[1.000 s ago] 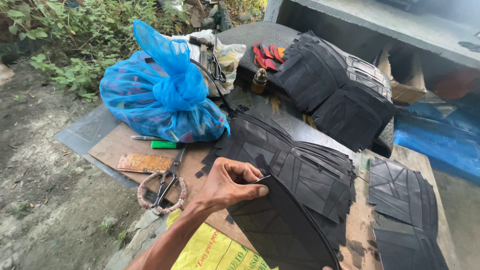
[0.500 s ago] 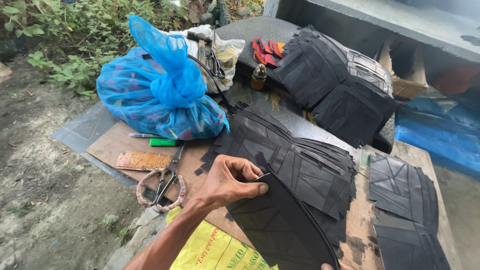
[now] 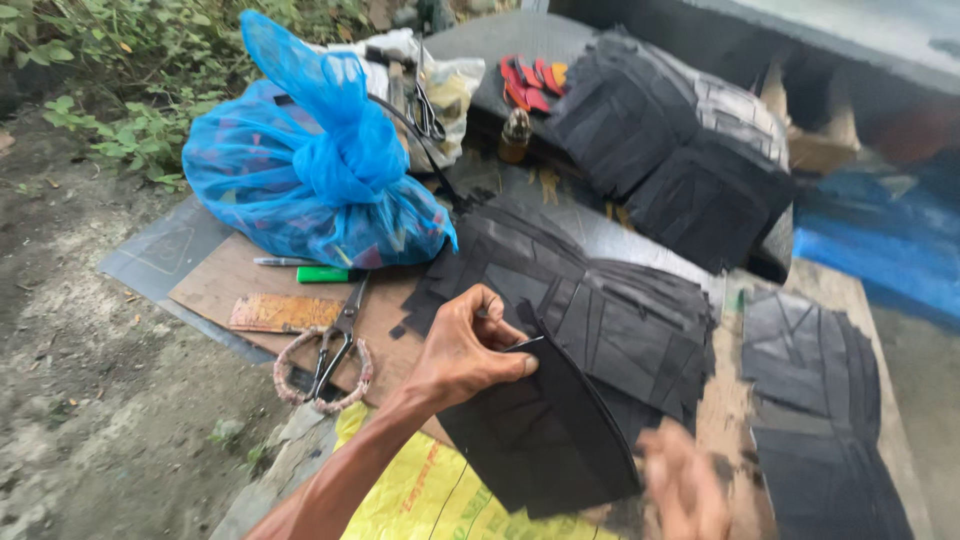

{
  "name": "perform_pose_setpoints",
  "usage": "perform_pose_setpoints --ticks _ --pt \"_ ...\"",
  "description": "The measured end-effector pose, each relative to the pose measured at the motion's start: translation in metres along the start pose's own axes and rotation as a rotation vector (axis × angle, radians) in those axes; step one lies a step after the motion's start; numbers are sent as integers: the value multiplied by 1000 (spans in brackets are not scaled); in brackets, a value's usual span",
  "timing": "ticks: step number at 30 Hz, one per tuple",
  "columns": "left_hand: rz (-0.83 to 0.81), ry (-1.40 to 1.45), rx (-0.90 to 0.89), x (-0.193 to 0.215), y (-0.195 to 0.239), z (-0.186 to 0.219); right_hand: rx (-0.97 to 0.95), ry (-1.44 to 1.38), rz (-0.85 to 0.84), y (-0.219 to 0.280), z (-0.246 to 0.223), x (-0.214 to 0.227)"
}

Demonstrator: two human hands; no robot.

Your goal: The person trims excess material from the edges of black zippered pouches using shears. The person picks up each pouch from a stack, snips the edges, and places the finished pouch onto a separate pile.

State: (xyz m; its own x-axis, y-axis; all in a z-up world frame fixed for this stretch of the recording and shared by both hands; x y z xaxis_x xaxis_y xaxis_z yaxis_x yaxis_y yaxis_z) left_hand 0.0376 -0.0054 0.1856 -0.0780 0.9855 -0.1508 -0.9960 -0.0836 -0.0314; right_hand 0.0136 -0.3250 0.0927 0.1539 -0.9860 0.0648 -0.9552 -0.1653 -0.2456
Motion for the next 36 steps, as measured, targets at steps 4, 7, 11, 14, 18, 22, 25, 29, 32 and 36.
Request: perform_pose_setpoints --ticks 4,7,11,14,18,22,25,29,32,36 --pt "-25 -47 12 -12 -5 -10 58 433 6 -52 -100 -61" --pt "-18 -67 -22 -15 -8 -9 6 299 -133 -93 -118 -116" --pt "28 -184 -55 -6 -8 -9 -157 76 -66 -108 -96 -140" --pt "17 -68 0 -4 -10 -20 -120 8 -17 -104 -82 -142" --pt "22 -102 4 0 -14 -24 -103 -10 45 -101 -68 -139" --pt "2 -73 28 4 -16 -33 80 79 88 -99 -76 -140" --pt "-19 -14 24 3 -18 -38 121 112 108 -100 -76 -142" --pt "-89 -101 -56 17 -10 -31 99 156 78 -99 -72 -150" --pt "115 -709 92 87 17 -27 90 158 75 -103 -71 -154" --pt "368 -1422 292 168 68 -23 107 125 72 -105 -71 -158"
Point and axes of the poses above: each hand's wrist, its own y-axis away from the middle knuckle, its own x-axis out of the back of the hand, z = x × y, the point moved 9 cm from there along -y, towards the middle knuckle, and after that the axes turned 2 degrees about -y, right-handed, at the moved point
